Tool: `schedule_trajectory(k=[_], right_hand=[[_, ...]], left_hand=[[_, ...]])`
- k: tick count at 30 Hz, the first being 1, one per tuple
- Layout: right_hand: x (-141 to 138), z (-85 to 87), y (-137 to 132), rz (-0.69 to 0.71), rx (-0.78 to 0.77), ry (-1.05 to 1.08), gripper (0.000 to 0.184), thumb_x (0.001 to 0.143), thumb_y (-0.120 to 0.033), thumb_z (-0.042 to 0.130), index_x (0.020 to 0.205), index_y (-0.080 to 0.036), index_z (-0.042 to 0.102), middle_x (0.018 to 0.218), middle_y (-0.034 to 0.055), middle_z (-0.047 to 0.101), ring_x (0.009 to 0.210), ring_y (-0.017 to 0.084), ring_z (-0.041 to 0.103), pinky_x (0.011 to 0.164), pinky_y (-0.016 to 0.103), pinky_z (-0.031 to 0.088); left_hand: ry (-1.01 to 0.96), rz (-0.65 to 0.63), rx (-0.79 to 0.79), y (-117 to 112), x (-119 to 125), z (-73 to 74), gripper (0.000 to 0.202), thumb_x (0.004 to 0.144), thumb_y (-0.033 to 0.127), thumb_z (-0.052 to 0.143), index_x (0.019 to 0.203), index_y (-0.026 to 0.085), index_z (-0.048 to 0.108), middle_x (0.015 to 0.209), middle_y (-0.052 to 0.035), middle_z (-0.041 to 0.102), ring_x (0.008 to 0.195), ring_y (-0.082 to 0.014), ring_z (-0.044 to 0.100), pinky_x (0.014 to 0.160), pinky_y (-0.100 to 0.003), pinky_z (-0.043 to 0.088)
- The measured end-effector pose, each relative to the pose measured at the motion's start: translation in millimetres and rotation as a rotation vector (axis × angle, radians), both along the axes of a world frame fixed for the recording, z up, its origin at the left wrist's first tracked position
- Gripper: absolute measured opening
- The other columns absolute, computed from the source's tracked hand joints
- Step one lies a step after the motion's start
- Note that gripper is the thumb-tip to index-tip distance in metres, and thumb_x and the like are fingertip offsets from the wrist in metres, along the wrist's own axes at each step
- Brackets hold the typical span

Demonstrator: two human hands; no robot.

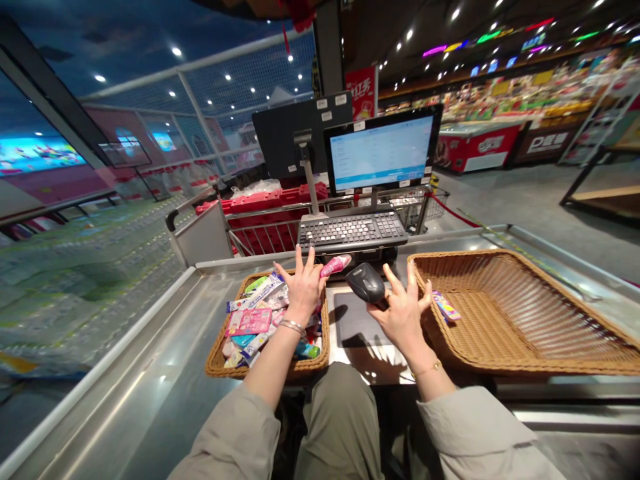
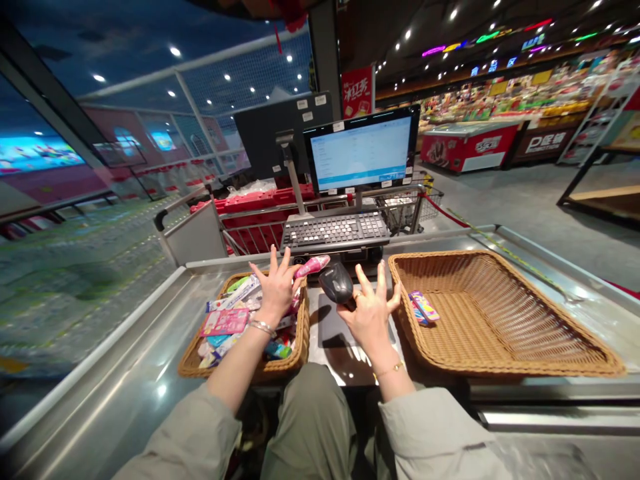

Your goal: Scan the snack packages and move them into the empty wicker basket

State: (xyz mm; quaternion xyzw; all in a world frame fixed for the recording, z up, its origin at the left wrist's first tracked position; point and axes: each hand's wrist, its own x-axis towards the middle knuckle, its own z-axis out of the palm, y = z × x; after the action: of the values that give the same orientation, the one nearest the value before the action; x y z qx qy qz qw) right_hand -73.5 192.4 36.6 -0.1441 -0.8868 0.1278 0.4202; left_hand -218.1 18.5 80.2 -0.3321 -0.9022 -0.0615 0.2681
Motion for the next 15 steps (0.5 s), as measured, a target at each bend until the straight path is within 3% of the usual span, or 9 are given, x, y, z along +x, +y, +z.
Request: schedule_trajectory(k=[15], right_hand=[[2.6, 1.1, -5.1, 0.087, 0.009, 0.012, 0.013, 0.083, -0.033, 0.064, 0.082, -0.023, 0.071, 0.147, 0.0036, 0.058, 0.155, 0.038, 0.018, 0.117, 0.071, 0.007]], left_hand=[[-0.004, -0.032, 0.003, 18.2, -1.4, -5.7, 0.034, 0.1, 0.04, 0.05, 0.127, 0.027, 0.066, 0.166, -0.0053, 0.025, 0.157, -0.0378, 0.006, 0.11, -0.084, -0.012]])
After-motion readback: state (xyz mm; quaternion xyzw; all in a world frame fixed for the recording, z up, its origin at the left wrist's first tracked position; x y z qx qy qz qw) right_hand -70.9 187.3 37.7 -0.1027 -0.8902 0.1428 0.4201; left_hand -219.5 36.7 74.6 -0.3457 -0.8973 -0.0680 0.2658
